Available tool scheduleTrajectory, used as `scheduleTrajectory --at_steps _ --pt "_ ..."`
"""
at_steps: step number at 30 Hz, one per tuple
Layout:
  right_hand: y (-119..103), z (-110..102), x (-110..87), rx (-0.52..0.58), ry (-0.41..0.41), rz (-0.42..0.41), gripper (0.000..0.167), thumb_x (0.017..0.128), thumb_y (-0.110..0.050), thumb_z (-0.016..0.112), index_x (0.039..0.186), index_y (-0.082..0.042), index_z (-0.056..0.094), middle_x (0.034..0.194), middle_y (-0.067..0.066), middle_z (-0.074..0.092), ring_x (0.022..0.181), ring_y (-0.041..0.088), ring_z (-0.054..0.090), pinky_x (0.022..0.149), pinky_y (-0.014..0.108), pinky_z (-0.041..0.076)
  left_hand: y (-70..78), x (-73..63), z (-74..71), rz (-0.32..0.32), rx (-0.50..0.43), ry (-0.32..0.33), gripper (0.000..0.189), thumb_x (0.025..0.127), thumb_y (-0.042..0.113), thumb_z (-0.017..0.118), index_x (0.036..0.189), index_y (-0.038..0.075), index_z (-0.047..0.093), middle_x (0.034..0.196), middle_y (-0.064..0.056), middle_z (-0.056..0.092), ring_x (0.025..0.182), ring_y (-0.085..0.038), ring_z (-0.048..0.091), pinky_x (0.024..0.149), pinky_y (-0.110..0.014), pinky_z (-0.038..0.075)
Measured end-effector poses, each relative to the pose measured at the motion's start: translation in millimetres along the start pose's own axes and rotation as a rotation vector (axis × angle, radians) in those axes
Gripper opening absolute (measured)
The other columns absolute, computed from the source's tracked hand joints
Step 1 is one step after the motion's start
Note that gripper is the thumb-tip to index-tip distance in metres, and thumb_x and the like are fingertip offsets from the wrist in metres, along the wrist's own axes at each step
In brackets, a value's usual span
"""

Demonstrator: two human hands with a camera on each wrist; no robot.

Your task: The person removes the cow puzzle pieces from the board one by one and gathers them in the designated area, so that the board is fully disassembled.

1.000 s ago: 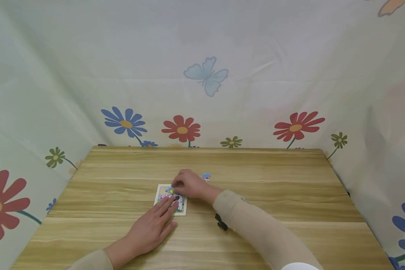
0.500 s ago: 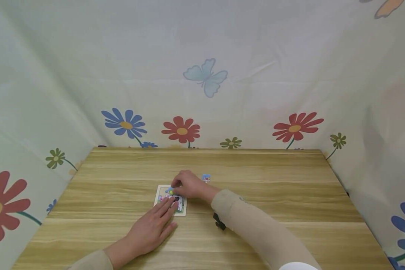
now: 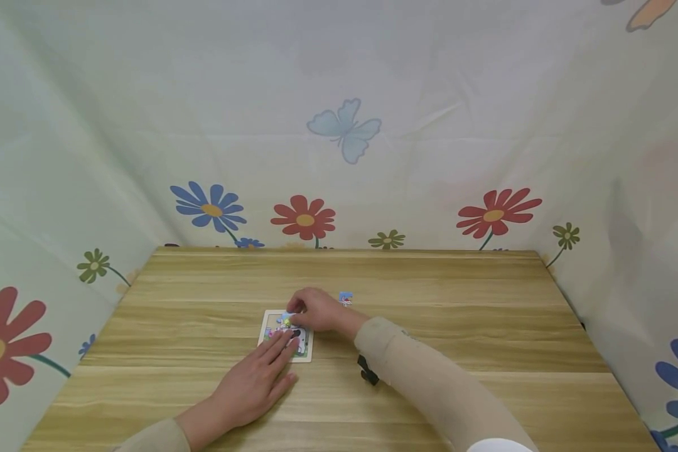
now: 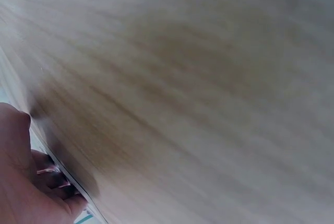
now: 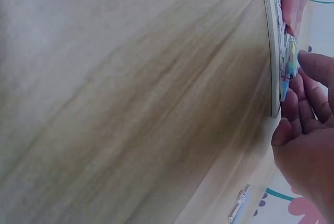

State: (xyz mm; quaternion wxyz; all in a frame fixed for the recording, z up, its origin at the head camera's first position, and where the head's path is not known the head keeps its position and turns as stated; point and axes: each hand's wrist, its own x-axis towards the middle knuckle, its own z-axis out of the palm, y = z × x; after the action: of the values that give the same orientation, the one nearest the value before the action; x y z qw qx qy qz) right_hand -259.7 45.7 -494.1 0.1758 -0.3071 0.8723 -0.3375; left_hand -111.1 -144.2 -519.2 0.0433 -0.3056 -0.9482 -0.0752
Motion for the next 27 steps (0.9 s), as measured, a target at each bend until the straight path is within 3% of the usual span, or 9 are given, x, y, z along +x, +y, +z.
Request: scheduleTrajectory --at_steps 9,27 --pt "2.1 -0.5 0.5 0.022 0.006 -0.031 0.015 0.104 -0.015 0.073 0.118 -0.015 0.077 0.106 -0.006 0.070 0.095 0.011 0.061 0.090 0.027 0.054 -0.6 0.2 0.2 0.014 0.014 0.017 0.061 0.113 0.040 0.052 0.158 -0.001 0.049 0.166 -0.022 0.043 0.155 -0.038 0.039 0.126 -0.050 0.035" --pt "6.3 1.9 3.6 0.077 0.046 -0.032 0.007 0.103 -0.017 0.075 0.108 -0.018 0.079 0.097 -0.010 0.070 0.090 0.012 0.060 0.083 0.027 0.052 1.4 -0.9 -1.0 0.007 -0.006 0.022 0.060 0.112 0.038 0.053 0.158 -0.001 0.049 0.166 -0.022 0.043 0.155 -0.039 0.039 0.125 -0.050 0.037"
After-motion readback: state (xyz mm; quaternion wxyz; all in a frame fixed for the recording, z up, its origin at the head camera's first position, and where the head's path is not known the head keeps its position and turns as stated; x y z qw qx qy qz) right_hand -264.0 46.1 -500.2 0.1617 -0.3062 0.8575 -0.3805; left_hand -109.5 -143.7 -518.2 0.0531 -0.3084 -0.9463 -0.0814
